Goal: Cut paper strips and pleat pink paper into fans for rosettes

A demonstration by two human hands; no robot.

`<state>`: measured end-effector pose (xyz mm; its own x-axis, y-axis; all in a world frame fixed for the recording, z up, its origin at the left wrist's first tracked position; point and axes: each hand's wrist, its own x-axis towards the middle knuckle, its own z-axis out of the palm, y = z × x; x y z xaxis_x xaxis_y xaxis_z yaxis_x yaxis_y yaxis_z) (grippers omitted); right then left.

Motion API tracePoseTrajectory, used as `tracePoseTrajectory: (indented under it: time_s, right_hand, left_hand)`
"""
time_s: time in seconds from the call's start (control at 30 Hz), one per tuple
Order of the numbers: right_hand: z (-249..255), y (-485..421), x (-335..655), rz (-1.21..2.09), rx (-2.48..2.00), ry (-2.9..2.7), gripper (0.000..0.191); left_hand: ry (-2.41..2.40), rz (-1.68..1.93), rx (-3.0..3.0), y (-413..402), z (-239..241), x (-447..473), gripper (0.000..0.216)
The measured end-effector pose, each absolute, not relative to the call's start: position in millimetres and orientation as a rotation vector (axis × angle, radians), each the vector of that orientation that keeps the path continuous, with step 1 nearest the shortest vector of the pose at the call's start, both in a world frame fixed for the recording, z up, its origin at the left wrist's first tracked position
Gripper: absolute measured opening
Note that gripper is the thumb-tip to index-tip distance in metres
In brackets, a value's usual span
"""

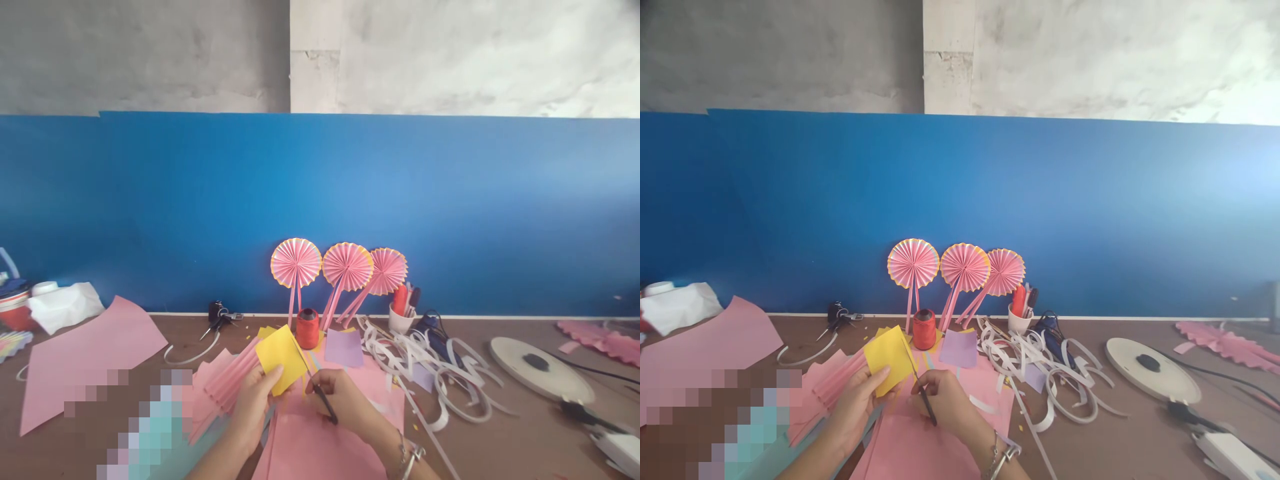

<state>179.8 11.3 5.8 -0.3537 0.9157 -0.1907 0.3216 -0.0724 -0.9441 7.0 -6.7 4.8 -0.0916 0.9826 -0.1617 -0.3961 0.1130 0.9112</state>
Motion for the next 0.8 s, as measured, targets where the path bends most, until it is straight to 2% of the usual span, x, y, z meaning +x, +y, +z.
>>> tracePoseTrajectory:
  time_s: [0.8]
  right_hand:
    - [-6, 16, 180, 1.431, -1.272, -1.624, 0.009]
  left_hand:
    - [1.041, 1.295, 0.812, -6, -1, 7, 0.033]
